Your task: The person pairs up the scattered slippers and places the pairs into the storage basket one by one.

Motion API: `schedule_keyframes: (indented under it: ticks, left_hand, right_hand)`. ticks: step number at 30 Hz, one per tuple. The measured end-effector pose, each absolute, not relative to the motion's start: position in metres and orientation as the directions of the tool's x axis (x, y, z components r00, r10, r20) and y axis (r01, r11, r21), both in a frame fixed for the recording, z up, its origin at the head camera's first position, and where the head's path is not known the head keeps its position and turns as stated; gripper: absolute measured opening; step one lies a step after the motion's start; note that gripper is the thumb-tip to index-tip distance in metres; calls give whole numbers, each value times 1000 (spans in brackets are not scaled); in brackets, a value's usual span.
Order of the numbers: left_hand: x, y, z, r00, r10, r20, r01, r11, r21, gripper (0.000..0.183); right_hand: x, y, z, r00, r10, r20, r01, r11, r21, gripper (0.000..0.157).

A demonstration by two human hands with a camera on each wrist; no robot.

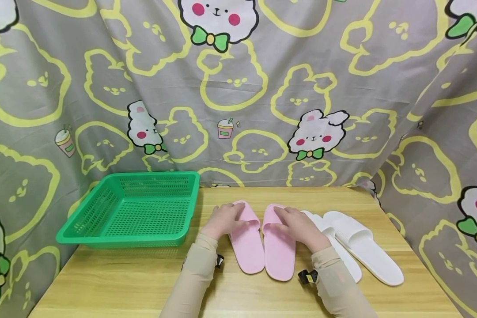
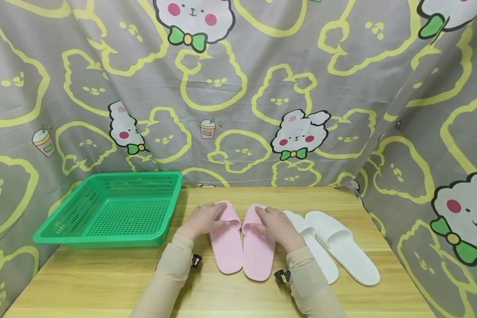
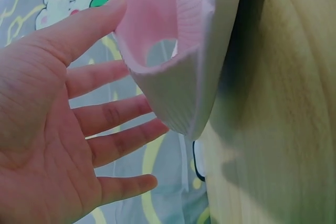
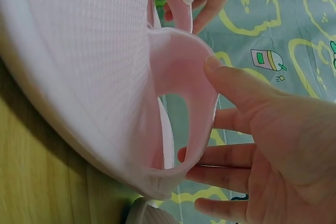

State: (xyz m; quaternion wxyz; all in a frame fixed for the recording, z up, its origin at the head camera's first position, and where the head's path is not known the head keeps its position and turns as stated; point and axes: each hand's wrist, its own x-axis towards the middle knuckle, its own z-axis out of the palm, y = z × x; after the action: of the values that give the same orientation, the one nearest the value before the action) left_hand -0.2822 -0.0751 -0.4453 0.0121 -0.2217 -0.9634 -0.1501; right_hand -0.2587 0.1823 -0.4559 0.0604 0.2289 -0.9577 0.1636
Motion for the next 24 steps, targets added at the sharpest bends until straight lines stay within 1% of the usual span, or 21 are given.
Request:
schedule_keyframes:
  ticks: [4,6,9,11,13,19,24]
  left_hand:
    - [-283,-76,-444,-897,426,118,442,855,272,41]
    - [-284,-77,-443,-895,427,130,446,852,274,39]
    - [-285,-79,-442,-896,423,136,444,851,282,46]
    - [-285,-81,-440,-898,417,138,439,851,286,55]
    - [-284,-82,-438,-899,414,139,437,854,282,59]
    - [-283,-84,-434,-897,409,171,441,855,272,60]
    - [-283,-85,-432,-896,394,206,438,862,255,62]
  right_hand:
    - [-260,184,-456,-896,-404,187,-443,845,-298,60]
    - [-260,184,-455,-898,-395,192,-438,845,-308,61]
    - [-260,185,-453,-909,-372,189,-415,847,-331,64]
    - [-259,187,-451,-914,-360,188,-404,847,-344,64]
    - [-259,188,-450,-918,-349,188,-395,848,-353,65]
    - [-260,192,-448,-913,-340,225,-401,849,-344,66]
    - [-261,195,-446,-906,-338,254,-409,854,-323,63]
